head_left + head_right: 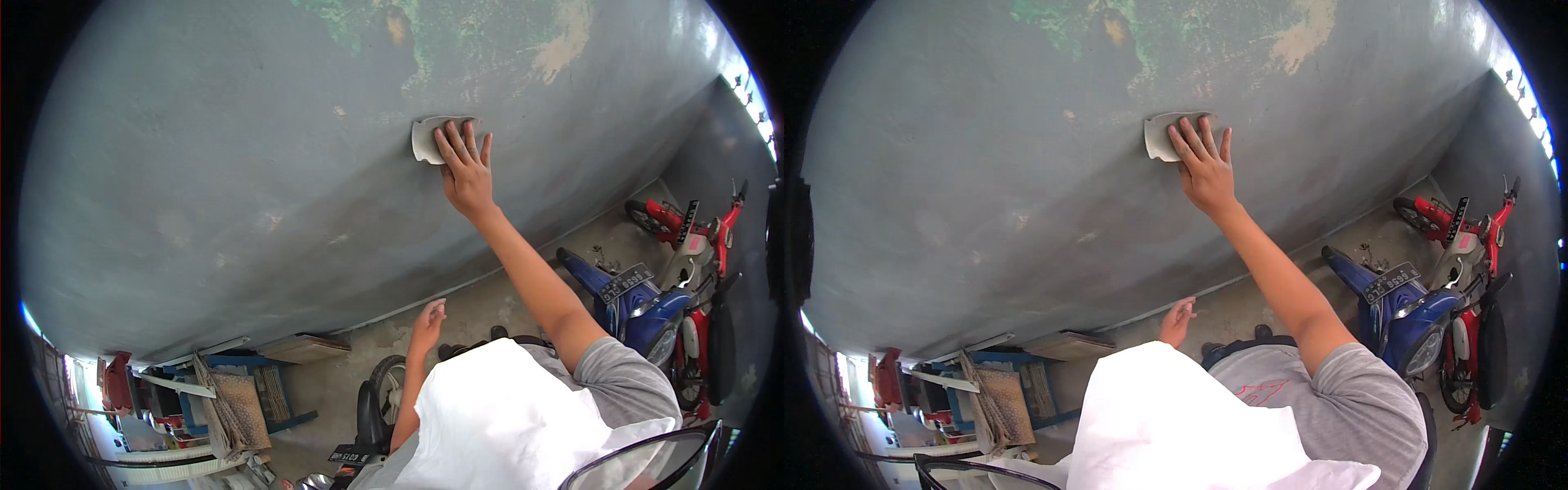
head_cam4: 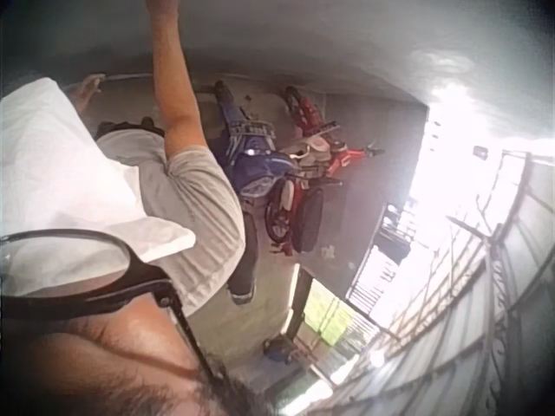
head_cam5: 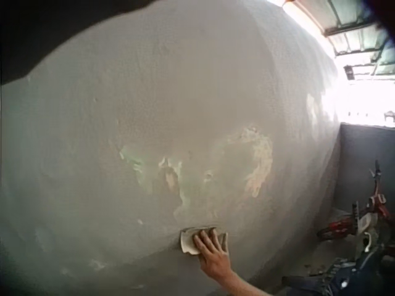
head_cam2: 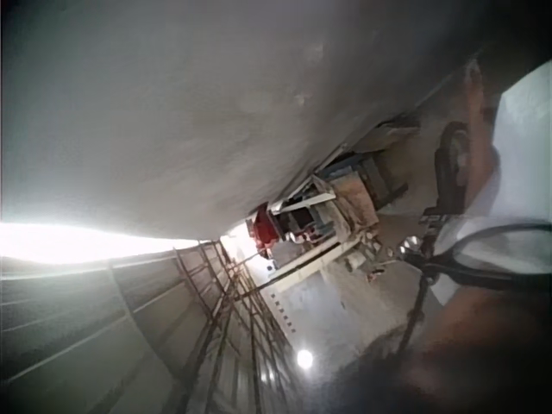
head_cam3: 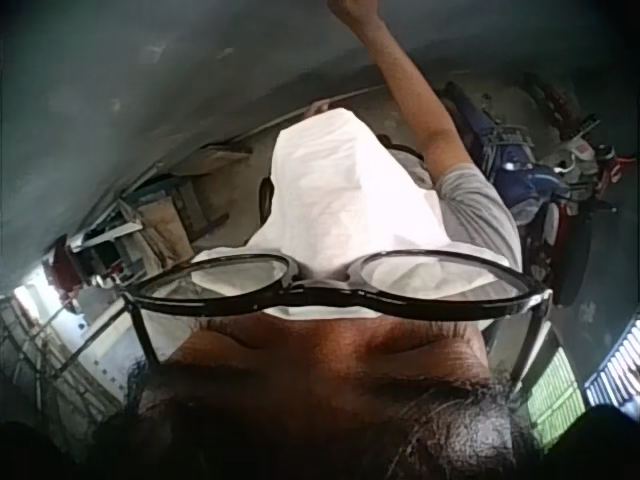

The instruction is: Sanding down a concrete wall by hand with sandpaper.

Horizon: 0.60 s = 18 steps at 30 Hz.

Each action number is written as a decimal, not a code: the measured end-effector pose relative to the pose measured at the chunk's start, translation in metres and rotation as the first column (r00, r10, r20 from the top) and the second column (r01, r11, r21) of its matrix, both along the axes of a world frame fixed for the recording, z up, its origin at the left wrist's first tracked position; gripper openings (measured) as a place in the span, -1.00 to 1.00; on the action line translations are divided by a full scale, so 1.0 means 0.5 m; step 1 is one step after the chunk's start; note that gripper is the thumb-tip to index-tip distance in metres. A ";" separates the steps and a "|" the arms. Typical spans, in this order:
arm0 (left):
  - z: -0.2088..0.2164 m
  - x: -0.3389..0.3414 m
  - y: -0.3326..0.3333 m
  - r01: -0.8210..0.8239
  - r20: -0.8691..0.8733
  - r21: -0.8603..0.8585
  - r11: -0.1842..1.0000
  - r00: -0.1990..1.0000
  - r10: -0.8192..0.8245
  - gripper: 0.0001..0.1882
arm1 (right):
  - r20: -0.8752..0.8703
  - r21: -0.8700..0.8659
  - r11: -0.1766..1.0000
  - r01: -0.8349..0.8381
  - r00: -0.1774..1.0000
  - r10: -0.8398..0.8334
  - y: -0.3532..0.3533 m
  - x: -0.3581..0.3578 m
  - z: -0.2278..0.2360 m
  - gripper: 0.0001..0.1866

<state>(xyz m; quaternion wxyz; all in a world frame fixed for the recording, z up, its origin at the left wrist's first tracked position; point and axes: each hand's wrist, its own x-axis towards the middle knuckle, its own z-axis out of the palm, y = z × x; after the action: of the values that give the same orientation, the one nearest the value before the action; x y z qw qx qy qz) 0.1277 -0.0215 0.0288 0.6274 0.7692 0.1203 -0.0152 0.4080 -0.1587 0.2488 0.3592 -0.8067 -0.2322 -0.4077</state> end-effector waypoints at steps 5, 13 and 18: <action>-0.025 -0.008 0.000 -0.037 -0.002 -0.042 0.998 0.999 0.037 -0.49 | 0.022 0.142 0.989 0.029 0.999 -0.032 -0.027 0.045 0.072 -0.27; 0.001 0.033 -0.006 0.005 -0.021 0.002 1.000 1.000 -0.005 -0.55 | -0.049 0.114 0.993 0.011 0.999 -0.005 -0.044 0.011 -0.024 -0.25; 0.043 0.056 -0.032 0.079 -0.079 0.046 0.996 0.994 -0.075 -0.53 | -0.052 0.118 0.993 -0.026 0.998 0.033 -0.030 0.007 0.022 -0.22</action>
<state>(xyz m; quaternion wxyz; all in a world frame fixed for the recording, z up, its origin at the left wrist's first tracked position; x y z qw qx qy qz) 0.1559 -0.0374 0.0505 0.6020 0.7874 0.1150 -0.0661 0.4116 -0.1736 0.2597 0.4183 -0.7914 -0.2099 -0.3933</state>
